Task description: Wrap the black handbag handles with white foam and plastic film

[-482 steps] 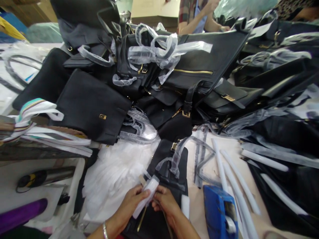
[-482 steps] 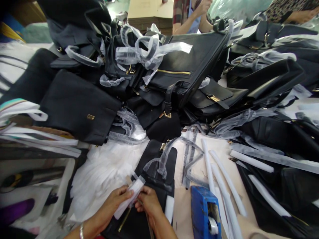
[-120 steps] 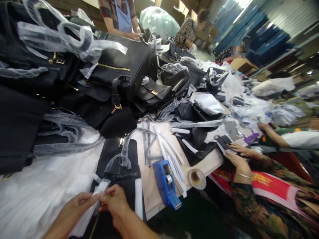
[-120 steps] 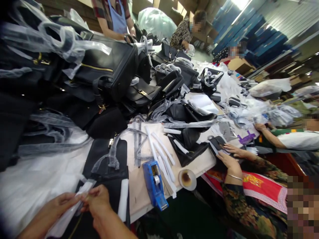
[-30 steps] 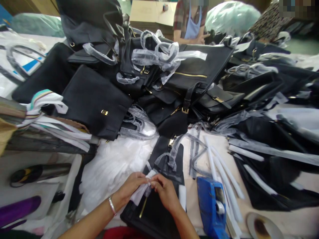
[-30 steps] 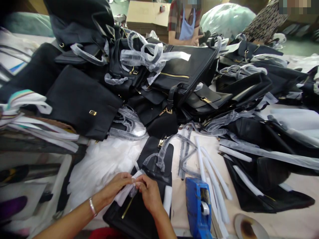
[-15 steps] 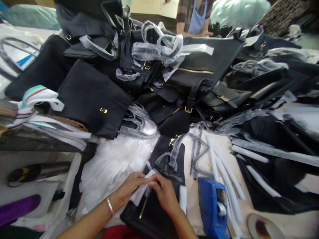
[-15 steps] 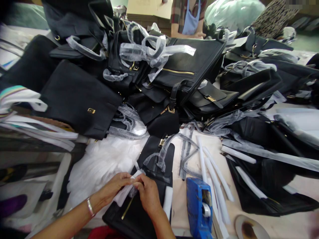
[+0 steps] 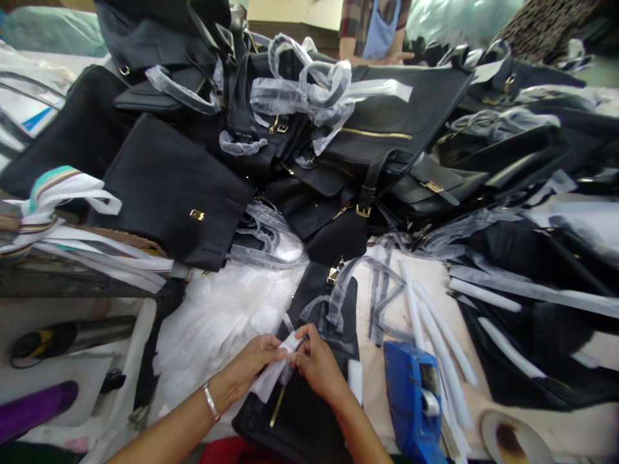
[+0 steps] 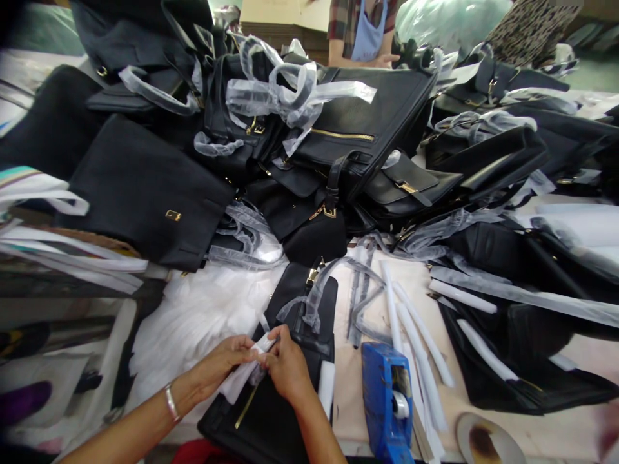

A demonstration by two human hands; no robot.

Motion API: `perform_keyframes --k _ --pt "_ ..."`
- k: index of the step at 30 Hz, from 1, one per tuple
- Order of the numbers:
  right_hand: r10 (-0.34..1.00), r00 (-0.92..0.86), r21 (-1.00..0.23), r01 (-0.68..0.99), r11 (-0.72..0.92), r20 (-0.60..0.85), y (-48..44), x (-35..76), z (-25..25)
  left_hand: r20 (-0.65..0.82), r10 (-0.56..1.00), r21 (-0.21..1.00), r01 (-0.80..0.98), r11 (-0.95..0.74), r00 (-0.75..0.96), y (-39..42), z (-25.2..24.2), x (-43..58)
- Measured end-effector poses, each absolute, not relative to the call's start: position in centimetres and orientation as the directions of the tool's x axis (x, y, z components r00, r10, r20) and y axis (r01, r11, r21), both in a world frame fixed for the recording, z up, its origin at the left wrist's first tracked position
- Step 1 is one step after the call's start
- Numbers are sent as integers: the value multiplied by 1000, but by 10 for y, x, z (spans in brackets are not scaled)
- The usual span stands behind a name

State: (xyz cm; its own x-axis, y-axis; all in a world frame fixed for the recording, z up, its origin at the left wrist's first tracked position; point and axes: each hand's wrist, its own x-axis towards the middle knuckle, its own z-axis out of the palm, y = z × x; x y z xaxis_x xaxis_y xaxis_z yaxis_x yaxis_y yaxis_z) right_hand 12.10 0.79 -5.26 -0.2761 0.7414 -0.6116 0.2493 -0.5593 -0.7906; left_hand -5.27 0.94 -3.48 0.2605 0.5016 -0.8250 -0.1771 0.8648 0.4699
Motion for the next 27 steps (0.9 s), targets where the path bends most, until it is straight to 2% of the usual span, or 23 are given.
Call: perform_keyframes --k 9,17,20,27 --pt "653 -301 -712 163 -683 -695 13 118 -59 -804 524 493 -179 852 281 -1 -47 -61" --pt "671 -293 -727 157 -669 -681 12 118 -58 -823 532 520 -116 847 197 6 -33 -50" --pt "680 -247 -721 163 -673 -691 8 116 -56 -840 522 508 -125 852 147 5 -36 -43" --pt "707 -101 -713 131 -688 -700 -3 108 -47 -841 510 481 -182 858 182 3 -46 -47"
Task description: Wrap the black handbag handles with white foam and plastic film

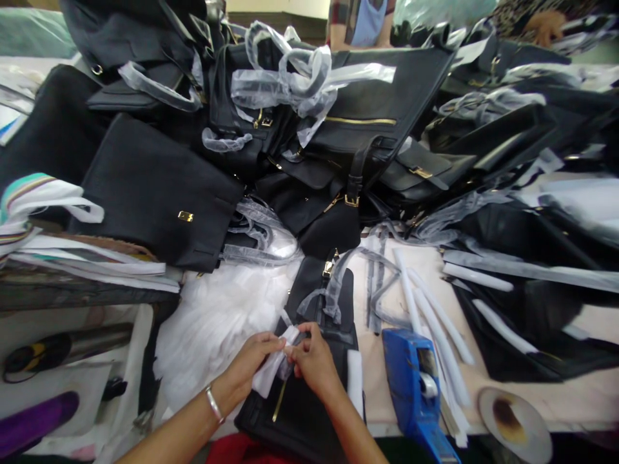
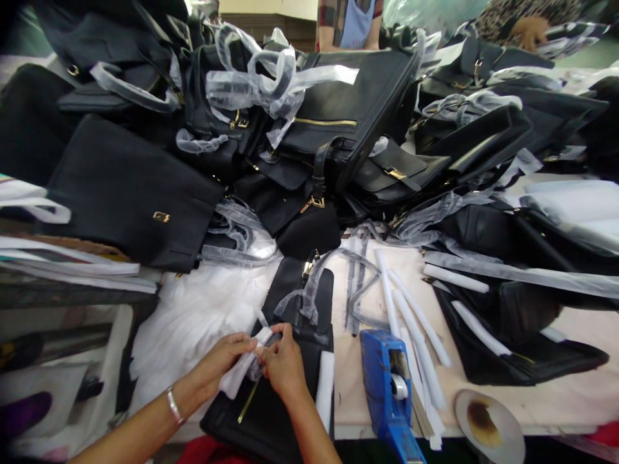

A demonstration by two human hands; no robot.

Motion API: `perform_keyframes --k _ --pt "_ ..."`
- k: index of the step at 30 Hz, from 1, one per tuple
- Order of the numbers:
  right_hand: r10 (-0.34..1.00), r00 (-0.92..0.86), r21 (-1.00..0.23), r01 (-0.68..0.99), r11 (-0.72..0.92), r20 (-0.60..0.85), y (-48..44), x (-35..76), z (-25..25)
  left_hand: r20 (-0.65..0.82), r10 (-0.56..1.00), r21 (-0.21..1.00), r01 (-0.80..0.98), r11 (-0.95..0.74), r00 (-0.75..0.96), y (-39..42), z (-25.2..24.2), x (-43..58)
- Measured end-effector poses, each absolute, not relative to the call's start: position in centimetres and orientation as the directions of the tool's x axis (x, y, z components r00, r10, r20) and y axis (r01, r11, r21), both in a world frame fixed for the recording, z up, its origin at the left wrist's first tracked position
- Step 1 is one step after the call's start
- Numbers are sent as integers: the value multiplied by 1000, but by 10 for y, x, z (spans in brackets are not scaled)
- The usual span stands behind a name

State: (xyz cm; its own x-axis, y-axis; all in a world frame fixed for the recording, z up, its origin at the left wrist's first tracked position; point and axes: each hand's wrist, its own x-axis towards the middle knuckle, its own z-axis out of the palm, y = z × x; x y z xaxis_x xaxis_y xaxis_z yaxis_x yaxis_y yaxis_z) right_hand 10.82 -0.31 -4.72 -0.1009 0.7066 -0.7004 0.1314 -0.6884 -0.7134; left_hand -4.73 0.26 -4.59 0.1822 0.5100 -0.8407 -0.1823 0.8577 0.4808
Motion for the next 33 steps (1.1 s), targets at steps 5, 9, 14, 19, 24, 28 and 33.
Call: perform_keyframes --k 5,9,14,19,24,28,33 --pt "722 -74 -717 222 -661 -688 -1 109 -41 -844 496 461 -196 865 204 3 -46 -50" --pt "727 -82 -710 313 -631 -682 2 111 -36 -842 489 446 -215 869 229 2 -46 -50" --pt "707 -82 -690 321 -649 -703 1 110 -37 -830 495 433 -263 862 256 3 -43 -49" --pt "686 -106 -694 125 -709 -720 -6 104 -51 -807 491 405 -299 864 327 6 -39 -47" --pt "719 -99 -723 15 -691 -688 -11 103 -61 -781 474 357 -333 873 406 8 -37 -49" --pt "728 -131 -726 -67 -684 -673 -14 103 -67 -737 469 336 -339 879 486 9 -38 -49" --pt "730 -198 -702 -200 -684 -654 -19 105 -76 -738 475 350 -330 877 479 8 -44 -51"
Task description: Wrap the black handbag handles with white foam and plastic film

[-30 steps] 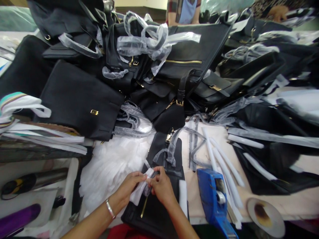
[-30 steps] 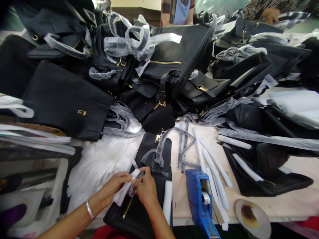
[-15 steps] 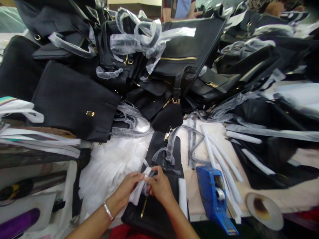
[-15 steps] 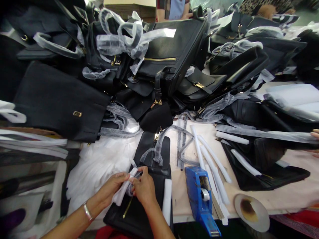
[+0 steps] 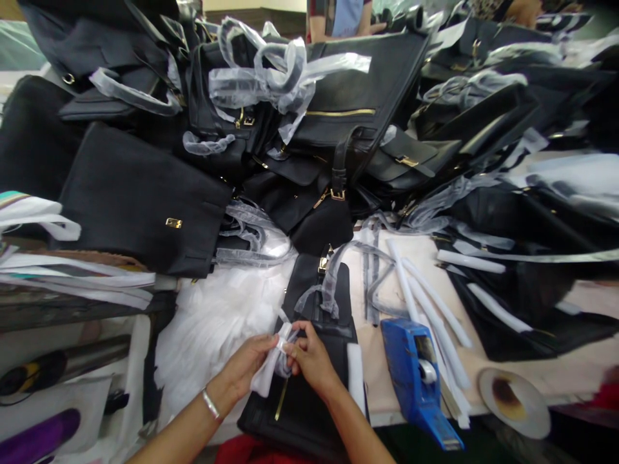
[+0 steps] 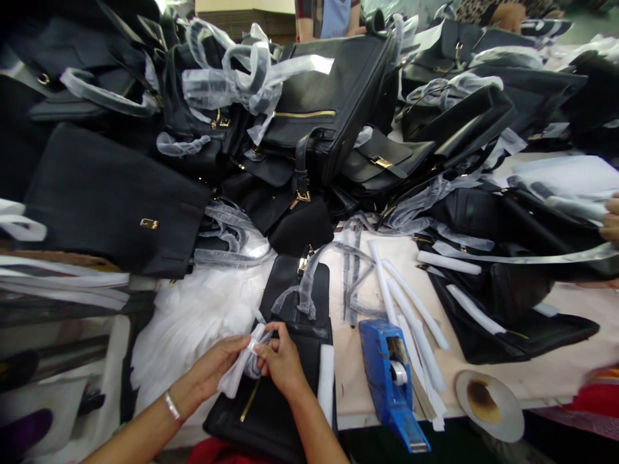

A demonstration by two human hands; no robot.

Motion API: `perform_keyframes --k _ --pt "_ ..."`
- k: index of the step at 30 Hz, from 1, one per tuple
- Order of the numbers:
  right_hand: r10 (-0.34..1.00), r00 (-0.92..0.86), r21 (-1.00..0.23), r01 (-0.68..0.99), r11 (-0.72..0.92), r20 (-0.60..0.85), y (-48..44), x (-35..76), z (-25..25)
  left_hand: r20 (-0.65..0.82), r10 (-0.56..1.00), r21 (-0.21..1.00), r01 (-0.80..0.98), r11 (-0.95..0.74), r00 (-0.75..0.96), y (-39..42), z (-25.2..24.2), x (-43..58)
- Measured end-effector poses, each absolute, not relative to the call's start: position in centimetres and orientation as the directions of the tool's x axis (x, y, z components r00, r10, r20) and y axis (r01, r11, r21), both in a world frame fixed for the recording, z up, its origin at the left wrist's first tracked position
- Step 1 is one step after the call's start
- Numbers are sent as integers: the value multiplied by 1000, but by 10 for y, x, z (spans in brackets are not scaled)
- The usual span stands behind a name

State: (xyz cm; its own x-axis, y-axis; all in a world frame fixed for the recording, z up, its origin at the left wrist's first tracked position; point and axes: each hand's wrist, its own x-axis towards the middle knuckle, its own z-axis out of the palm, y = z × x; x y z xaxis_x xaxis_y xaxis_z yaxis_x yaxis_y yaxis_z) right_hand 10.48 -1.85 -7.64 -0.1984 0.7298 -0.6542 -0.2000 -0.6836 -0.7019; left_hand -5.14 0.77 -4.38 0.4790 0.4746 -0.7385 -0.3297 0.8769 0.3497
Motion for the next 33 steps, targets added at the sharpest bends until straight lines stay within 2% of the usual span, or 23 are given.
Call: perform_keyframes --k 4,16,26,33 --pt "732 -233 -691 -242 -681 -640 -20 107 -77 -744 470 352 -318 880 474 6 -46 -52" --pt "725 -230 -692 -219 -688 -649 -22 107 -73 -724 515 439 -270 857 459 1 -41 -50" --pt "767 25 -765 -109 -635 -641 -32 88 -69 -732 572 511 -257 820 370 -6 -47 -51" --pt "764 35 -754 -192 -628 -645 -35 85 -74 -734 597 566 -194 801 324 -9 -53 -55"
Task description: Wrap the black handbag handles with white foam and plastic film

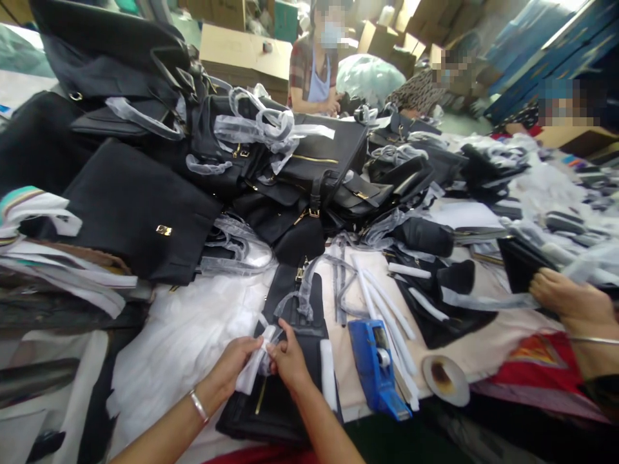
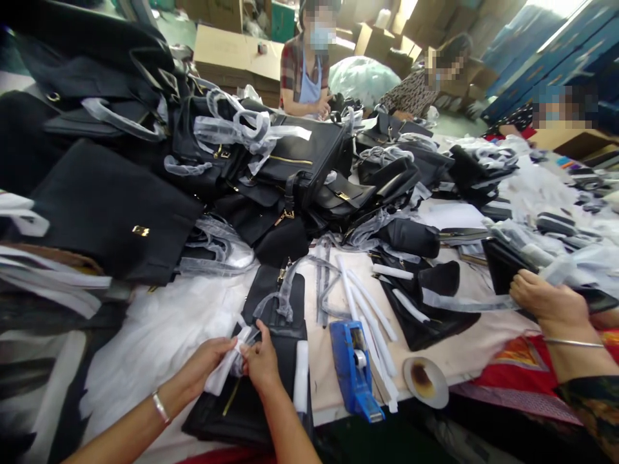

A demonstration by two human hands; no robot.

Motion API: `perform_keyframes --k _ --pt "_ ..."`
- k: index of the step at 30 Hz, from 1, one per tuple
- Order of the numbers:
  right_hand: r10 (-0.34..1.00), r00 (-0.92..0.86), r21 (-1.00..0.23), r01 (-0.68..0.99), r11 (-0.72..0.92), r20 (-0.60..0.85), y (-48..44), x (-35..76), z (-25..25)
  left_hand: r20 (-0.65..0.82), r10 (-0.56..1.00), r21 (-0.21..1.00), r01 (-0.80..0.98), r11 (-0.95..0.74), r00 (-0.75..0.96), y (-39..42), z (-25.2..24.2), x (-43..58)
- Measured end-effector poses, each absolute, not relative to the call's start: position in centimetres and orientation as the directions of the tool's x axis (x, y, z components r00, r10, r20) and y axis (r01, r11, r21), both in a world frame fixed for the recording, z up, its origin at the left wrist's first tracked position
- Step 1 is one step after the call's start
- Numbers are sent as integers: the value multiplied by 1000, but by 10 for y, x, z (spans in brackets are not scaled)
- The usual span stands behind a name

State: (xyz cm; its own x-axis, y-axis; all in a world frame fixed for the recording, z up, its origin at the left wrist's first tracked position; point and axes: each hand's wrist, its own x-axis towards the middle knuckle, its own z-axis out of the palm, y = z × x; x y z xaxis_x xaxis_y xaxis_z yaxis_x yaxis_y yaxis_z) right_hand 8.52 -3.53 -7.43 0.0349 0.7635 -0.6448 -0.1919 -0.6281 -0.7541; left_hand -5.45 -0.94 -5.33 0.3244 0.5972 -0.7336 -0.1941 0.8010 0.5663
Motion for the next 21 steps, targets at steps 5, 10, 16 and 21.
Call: perform_keyframes --k 5,10,16,21 --pt "759 -10 -737 -229 -636 -651 -36 84 -78 -686 622 608 -173 775 376 -8 -40 -54" --pt "784 -29 -781 -66 -621 -621 -38 109 -54 -676 671 663 -145 734 306 -13 -30 -52" --pt "909 99 -811 420 -407 -405 -51 203 -20 -732 679 677 -46 734 65 -18 -32 -60" --pt "889 124 -748 497 -440 -441 -64 251 -40 -732 681 679 61 732 -19 -9 -22 -62"
